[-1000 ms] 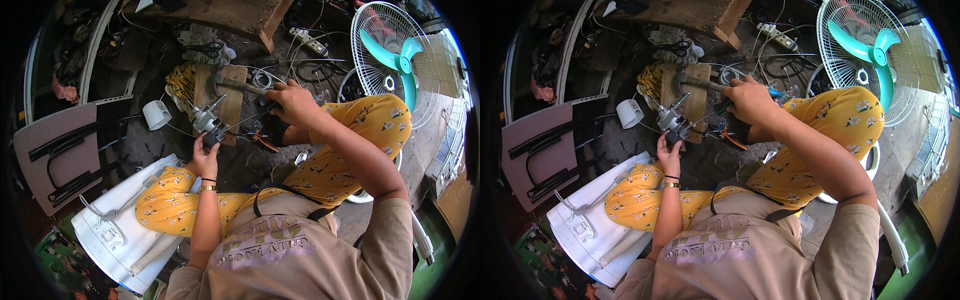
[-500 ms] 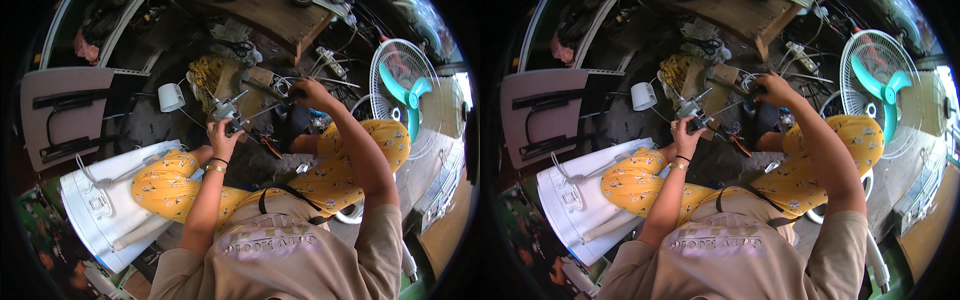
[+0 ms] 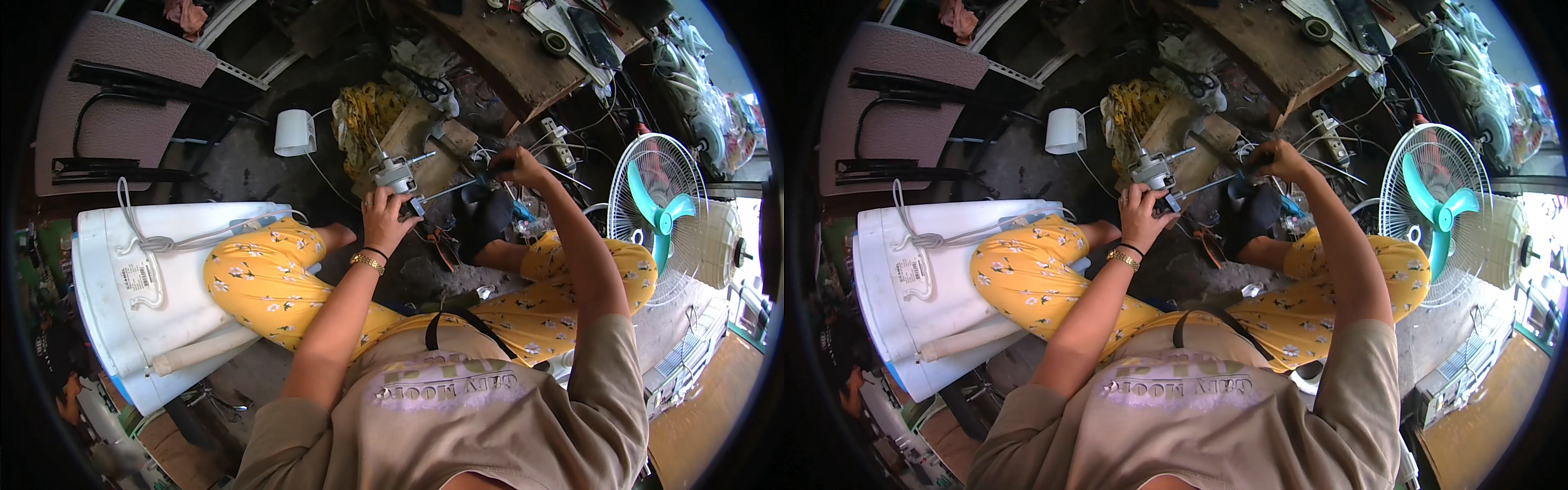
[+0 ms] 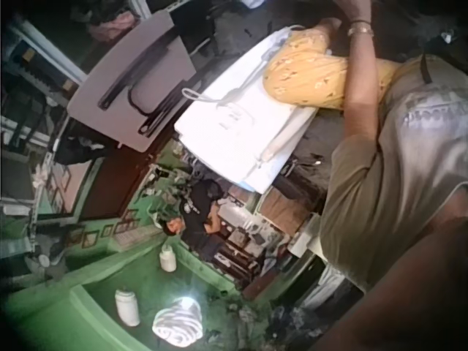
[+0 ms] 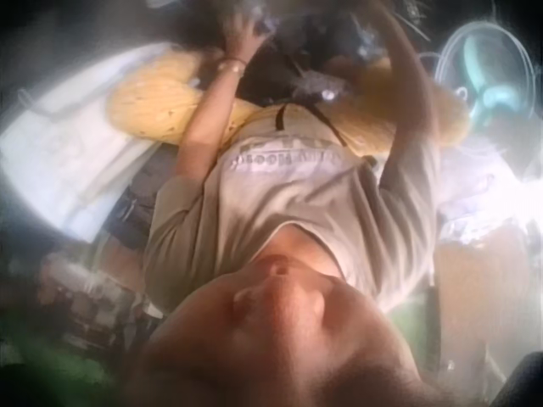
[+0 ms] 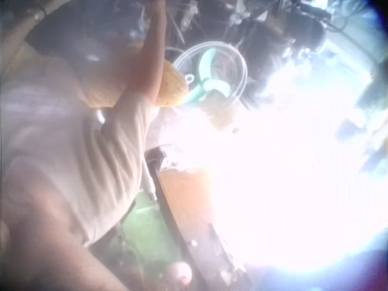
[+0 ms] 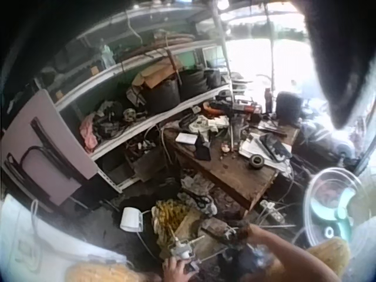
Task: The person uses a screwdriver and pliers to detach and manipulate wires and internal components on an appliance motor.
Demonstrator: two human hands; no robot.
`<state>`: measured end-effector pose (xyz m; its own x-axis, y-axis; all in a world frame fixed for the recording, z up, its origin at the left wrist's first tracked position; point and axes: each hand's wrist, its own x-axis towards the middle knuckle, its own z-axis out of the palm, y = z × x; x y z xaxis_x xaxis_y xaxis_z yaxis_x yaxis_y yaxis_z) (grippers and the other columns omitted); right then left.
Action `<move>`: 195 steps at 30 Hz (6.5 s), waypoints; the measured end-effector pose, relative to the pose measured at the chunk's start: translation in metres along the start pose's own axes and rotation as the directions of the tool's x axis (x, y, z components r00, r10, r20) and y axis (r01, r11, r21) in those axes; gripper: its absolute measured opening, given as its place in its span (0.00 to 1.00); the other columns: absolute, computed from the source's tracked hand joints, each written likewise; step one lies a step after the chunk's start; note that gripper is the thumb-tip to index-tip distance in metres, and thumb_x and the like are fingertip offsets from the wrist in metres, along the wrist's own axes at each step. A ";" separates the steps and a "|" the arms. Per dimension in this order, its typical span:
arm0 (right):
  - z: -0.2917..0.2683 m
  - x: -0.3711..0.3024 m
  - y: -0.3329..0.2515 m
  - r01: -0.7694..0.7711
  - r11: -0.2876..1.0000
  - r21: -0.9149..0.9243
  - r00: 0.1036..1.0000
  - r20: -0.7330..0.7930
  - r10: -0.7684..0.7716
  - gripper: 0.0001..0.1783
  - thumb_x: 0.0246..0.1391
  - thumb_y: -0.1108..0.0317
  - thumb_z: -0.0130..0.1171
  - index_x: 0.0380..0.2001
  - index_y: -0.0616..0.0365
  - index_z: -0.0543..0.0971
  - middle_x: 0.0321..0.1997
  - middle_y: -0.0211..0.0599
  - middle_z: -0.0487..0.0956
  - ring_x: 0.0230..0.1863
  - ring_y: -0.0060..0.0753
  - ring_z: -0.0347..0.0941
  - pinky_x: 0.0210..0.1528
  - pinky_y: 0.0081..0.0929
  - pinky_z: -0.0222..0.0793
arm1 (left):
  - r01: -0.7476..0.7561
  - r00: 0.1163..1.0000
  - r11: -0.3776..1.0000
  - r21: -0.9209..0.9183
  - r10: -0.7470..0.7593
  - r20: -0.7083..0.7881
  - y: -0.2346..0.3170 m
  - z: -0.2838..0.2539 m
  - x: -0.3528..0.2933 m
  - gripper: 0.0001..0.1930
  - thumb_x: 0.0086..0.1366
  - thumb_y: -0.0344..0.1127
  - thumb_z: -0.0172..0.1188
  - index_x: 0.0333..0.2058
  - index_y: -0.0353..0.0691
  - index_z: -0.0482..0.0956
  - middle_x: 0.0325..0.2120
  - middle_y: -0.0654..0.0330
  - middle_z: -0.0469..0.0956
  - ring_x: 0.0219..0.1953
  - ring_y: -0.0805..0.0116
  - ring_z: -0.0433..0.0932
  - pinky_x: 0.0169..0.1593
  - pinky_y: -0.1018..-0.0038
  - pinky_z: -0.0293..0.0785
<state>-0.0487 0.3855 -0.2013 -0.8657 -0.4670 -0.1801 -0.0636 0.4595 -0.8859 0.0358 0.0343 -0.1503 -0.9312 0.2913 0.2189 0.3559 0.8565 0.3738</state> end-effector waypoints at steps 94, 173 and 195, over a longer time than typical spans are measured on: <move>0.005 -0.013 0.005 -0.558 0.581 0.592 0.788 0.158 0.595 0.28 0.65 0.57 0.51 0.63 0.54 0.60 0.44 0.40 0.73 0.19 0.31 0.73 0.24 0.34 0.77 | 0.063 0.998 0.908 -0.414 -0.068 0.003 -0.018 -0.002 -0.008 0.26 0.49 0.25 0.68 0.48 0.37 0.70 0.48 0.50 0.65 0.54 0.49 0.68 0.58 0.62 0.66; 0.067 -0.109 -0.156 -0.036 0.895 0.445 0.783 -0.544 0.302 0.13 0.45 0.78 0.56 0.37 0.63 0.72 0.37 0.43 0.67 0.30 0.44 0.69 0.33 0.34 0.65 | 0.552 0.779 0.571 -0.608 -0.612 0.133 -0.022 0.006 -0.036 0.08 0.67 0.28 0.57 0.44 0.35 0.74 0.41 0.60 0.78 0.39 0.75 0.78 0.39 0.80 0.77; 0.070 -0.104 -0.138 -0.034 0.849 0.527 0.796 -0.500 0.342 0.11 0.45 0.77 0.55 0.36 0.63 0.72 0.36 0.41 0.67 0.24 0.38 0.68 0.28 0.32 0.64 | 0.597 0.695 0.420 -0.683 -0.696 0.180 -0.018 -0.003 -0.032 0.11 0.70 0.29 0.51 0.49 0.35 0.74 0.45 0.58 0.76 0.44 0.71 0.76 0.44 0.72 0.81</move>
<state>0.0852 0.3181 -0.0901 -0.9589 0.1629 -0.2323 0.2367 0.0080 -0.9715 0.0591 0.0085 -0.1607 -0.9091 -0.3170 -0.2702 -0.3531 0.2424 0.9036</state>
